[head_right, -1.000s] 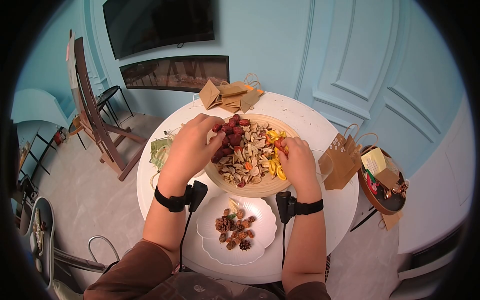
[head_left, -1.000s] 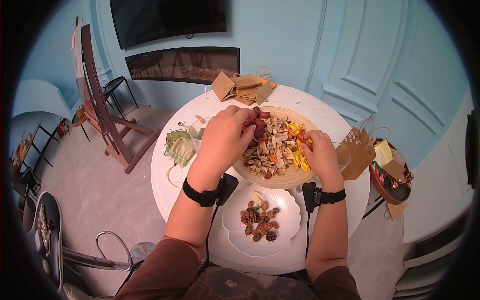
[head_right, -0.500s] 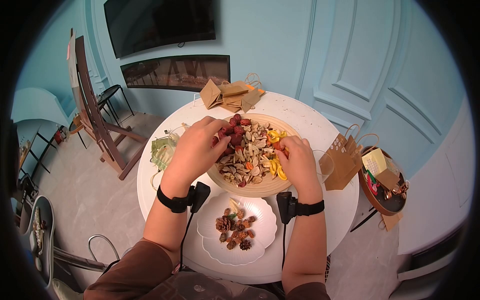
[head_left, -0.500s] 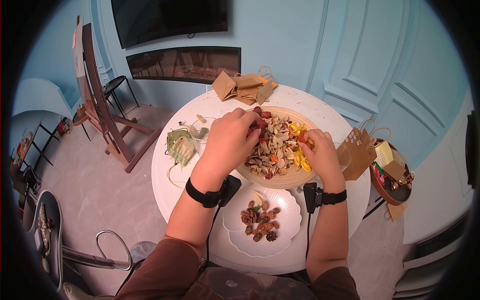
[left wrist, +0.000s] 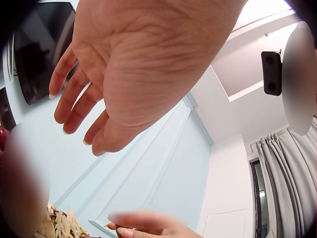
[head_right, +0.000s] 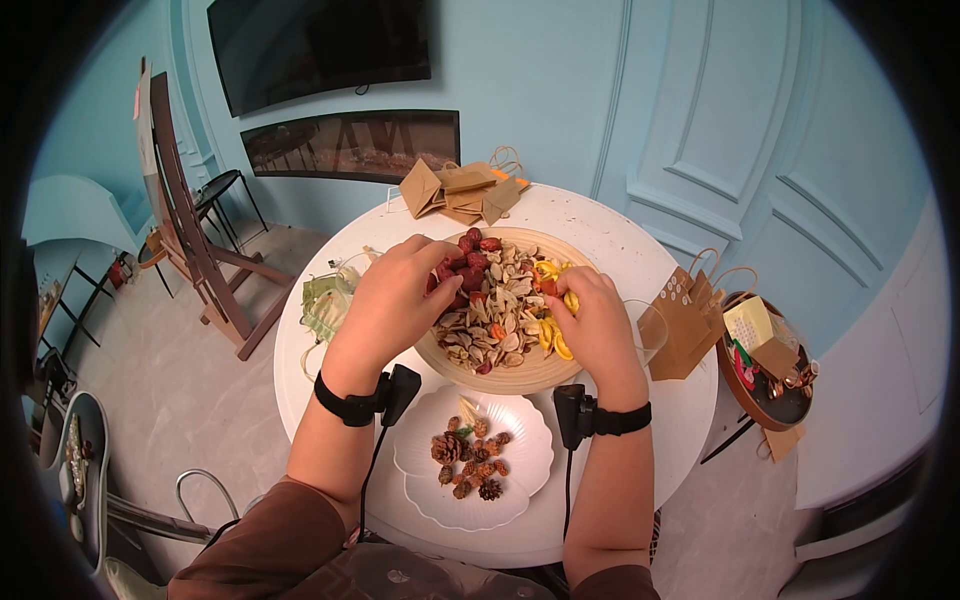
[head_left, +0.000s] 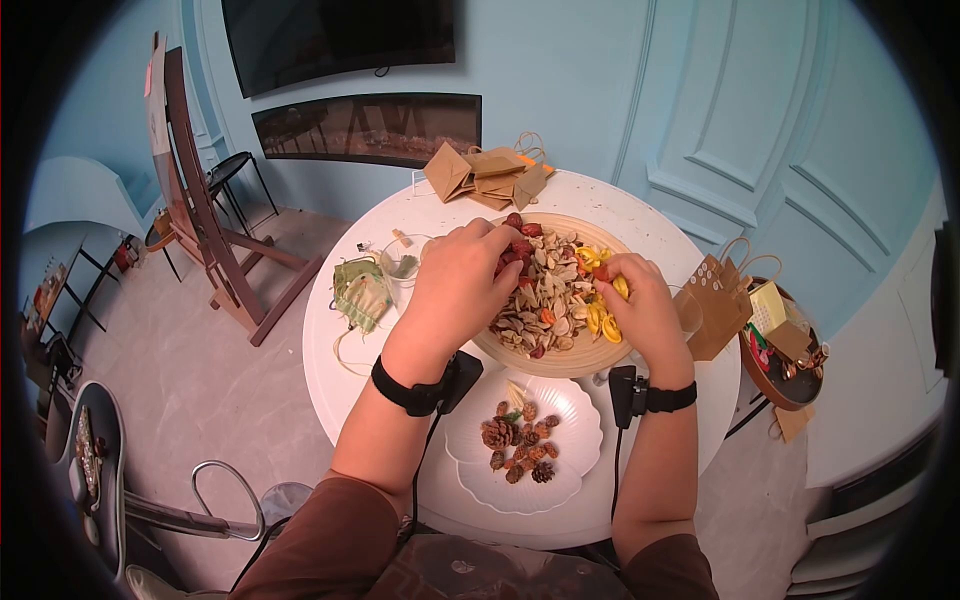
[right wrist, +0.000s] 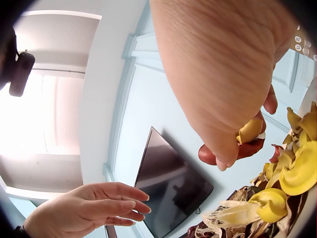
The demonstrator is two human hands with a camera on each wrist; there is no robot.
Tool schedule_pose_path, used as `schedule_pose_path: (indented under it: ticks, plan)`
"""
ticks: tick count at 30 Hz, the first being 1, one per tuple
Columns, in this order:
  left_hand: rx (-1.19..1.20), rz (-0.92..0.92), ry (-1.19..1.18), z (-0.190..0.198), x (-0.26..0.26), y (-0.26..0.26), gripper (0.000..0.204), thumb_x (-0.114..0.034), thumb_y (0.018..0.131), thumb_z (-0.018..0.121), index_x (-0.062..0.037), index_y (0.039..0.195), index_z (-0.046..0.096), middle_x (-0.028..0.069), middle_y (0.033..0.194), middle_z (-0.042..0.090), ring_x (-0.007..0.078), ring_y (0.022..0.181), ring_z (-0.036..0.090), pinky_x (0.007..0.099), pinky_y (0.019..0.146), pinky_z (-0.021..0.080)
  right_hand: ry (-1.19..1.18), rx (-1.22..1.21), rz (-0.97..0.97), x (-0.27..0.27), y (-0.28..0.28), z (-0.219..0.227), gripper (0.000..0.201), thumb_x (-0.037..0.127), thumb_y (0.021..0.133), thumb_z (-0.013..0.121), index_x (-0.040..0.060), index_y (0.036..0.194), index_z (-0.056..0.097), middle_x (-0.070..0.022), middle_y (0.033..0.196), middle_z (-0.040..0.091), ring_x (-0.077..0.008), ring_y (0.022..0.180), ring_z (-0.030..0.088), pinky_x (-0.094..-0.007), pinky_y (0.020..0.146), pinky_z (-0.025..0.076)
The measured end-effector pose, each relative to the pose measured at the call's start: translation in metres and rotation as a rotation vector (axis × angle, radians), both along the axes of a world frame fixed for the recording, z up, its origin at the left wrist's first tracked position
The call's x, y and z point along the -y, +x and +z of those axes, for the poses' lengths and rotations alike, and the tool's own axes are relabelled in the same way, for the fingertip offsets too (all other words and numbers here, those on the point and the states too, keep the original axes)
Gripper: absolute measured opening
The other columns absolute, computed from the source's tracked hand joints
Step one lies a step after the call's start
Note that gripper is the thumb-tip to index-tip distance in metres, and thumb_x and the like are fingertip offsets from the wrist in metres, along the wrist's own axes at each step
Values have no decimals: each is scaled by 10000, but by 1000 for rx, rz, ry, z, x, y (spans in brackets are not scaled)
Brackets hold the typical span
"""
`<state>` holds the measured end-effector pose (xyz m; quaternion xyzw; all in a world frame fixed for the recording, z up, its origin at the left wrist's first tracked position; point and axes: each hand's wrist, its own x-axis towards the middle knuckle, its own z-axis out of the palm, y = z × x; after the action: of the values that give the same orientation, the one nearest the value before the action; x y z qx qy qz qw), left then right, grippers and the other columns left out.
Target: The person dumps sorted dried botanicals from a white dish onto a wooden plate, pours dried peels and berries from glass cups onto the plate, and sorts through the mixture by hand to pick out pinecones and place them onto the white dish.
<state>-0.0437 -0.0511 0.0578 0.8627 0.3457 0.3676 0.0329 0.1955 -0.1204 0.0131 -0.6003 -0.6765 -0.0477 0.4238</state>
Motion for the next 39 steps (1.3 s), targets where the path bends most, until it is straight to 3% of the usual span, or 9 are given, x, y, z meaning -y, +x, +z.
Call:
schedule_pose_path:
  ticks: [12,18,23,28,39]
  plan:
    - [-16,-71,-30,-3,6,7,233,-150,844,684,-52,1055,671,135,931,638,329,902,622,413,787,504,-2,-155,29,4,-3,7,161,61,846,697,-11,947,594,-144,904,624,-296,854,614,-362,778,494]
    - [-130,-162,-74,-16,6,12,225,-160,836,691,-70,1042,680,124,941,627,320,891,622,400,777,510,6,-287,-140,26,15,28,148,95,881,683,14,998,641,-76,919,685,-152,736,590,-301,681,496]
    - [-235,-269,-166,-28,11,26,256,-182,822,711,-104,1065,687,116,965,603,306,906,624,396,783,513,-46,-195,-304,39,42,29,149,97,882,682,4,989,636,-82,902,683,-161,729,599,-296,665,491]
    - [-402,-314,-250,-31,19,33,367,-207,801,735,-146,1159,683,129,1007,558,308,953,616,403,809,507,-239,-183,-391,48,65,21,146,91,854,687,-27,899,615,-149,801,675,-227,720,651,-333,678,500]
    - [-375,-320,-222,-40,16,33,371,-199,813,726,-159,1177,670,131,1037,541,314,991,603,413,831,500,-423,-98,-466,49,73,9,145,100,830,673,-25,892,639,-181,854,693,-315,807,684,-384,734,524]
